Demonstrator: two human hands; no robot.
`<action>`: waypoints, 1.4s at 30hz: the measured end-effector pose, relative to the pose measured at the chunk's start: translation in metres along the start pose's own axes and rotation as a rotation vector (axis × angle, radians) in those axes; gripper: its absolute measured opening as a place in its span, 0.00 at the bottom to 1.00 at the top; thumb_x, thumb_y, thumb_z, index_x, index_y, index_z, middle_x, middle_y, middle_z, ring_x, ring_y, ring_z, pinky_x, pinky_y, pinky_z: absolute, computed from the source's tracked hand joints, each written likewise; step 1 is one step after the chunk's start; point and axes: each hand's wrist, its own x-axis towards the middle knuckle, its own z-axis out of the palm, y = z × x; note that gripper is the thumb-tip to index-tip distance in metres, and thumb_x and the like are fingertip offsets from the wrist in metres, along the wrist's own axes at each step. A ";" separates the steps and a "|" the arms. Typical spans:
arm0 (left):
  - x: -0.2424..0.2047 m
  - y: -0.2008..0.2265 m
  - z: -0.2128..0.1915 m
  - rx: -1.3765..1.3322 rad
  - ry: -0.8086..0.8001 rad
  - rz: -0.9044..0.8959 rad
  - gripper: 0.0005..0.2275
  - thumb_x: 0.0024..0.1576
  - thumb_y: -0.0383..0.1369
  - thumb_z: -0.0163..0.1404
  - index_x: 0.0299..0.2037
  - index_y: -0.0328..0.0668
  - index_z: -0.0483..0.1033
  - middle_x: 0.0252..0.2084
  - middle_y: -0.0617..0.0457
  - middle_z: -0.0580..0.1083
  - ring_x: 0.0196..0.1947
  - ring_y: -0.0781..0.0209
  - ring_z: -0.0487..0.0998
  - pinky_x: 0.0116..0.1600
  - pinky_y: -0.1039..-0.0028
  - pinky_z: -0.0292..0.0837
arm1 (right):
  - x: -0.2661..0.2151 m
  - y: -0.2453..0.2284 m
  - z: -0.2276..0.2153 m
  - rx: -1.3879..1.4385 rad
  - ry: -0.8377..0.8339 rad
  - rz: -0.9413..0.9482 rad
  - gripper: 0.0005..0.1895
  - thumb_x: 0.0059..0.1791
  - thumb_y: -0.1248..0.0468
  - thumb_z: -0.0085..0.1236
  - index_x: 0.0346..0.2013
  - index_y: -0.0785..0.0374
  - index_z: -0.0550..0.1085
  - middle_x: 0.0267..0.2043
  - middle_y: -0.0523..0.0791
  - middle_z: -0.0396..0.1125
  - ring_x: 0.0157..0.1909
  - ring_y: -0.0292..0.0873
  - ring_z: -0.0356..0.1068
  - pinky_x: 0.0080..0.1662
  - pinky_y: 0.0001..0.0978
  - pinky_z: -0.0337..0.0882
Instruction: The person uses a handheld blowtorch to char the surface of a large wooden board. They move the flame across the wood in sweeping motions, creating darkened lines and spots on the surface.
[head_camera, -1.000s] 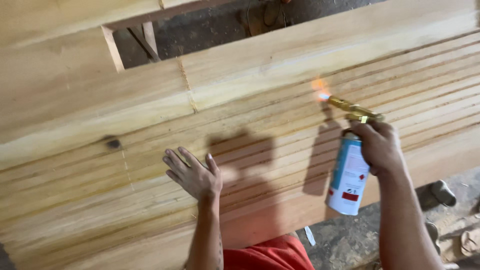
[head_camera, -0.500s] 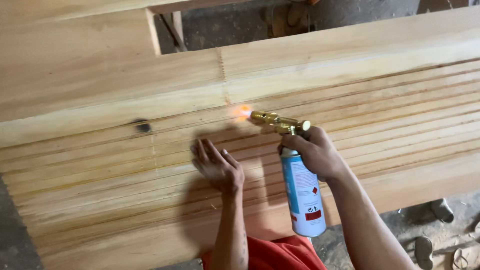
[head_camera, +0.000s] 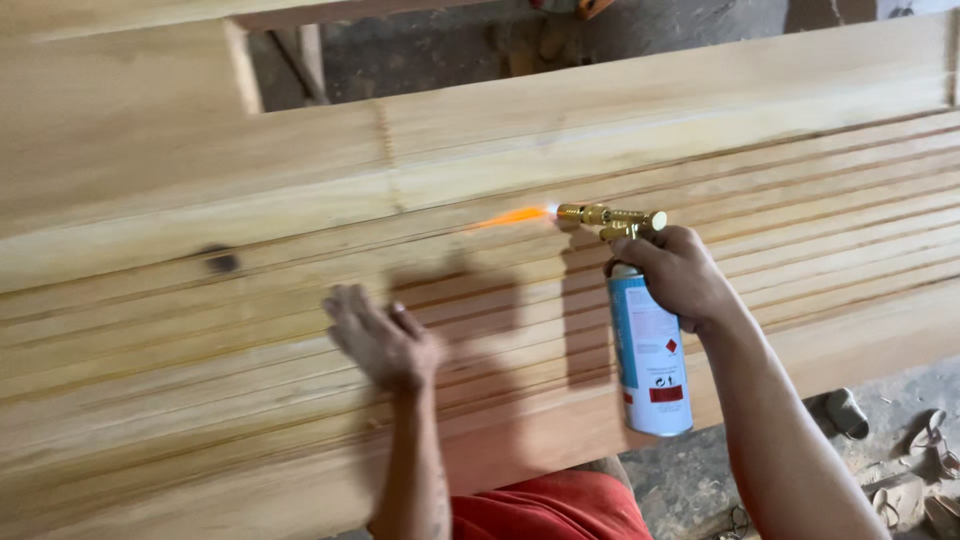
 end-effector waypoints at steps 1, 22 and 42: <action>-0.001 -0.002 0.000 -0.010 -0.040 -0.006 0.22 0.71 0.41 0.39 0.68 0.34 0.61 0.74 0.36 0.61 0.78 0.36 0.55 0.77 0.38 0.51 | 0.004 0.006 -0.014 0.043 -0.014 -0.014 0.15 0.52 0.60 0.55 0.32 0.73 0.78 0.26 0.47 0.69 0.25 0.37 0.65 0.27 0.35 0.66; -0.114 0.319 0.112 0.121 -0.123 0.073 0.32 0.68 0.50 0.35 0.74 0.30 0.51 0.77 0.32 0.49 0.78 0.30 0.45 0.76 0.36 0.36 | 0.112 0.145 -0.386 0.211 0.361 0.091 0.13 0.52 0.61 0.55 0.41 0.70 0.78 0.30 0.47 0.71 0.27 0.41 0.68 0.29 0.38 0.69; -0.115 0.319 0.109 0.143 -0.133 0.032 0.29 0.69 0.49 0.34 0.71 0.32 0.59 0.76 0.35 0.56 0.78 0.34 0.50 0.77 0.38 0.42 | 0.097 0.113 -0.295 0.220 -0.013 -0.193 0.15 0.48 0.57 0.60 0.39 0.68 0.80 0.31 0.43 0.72 0.32 0.36 0.68 0.34 0.32 0.70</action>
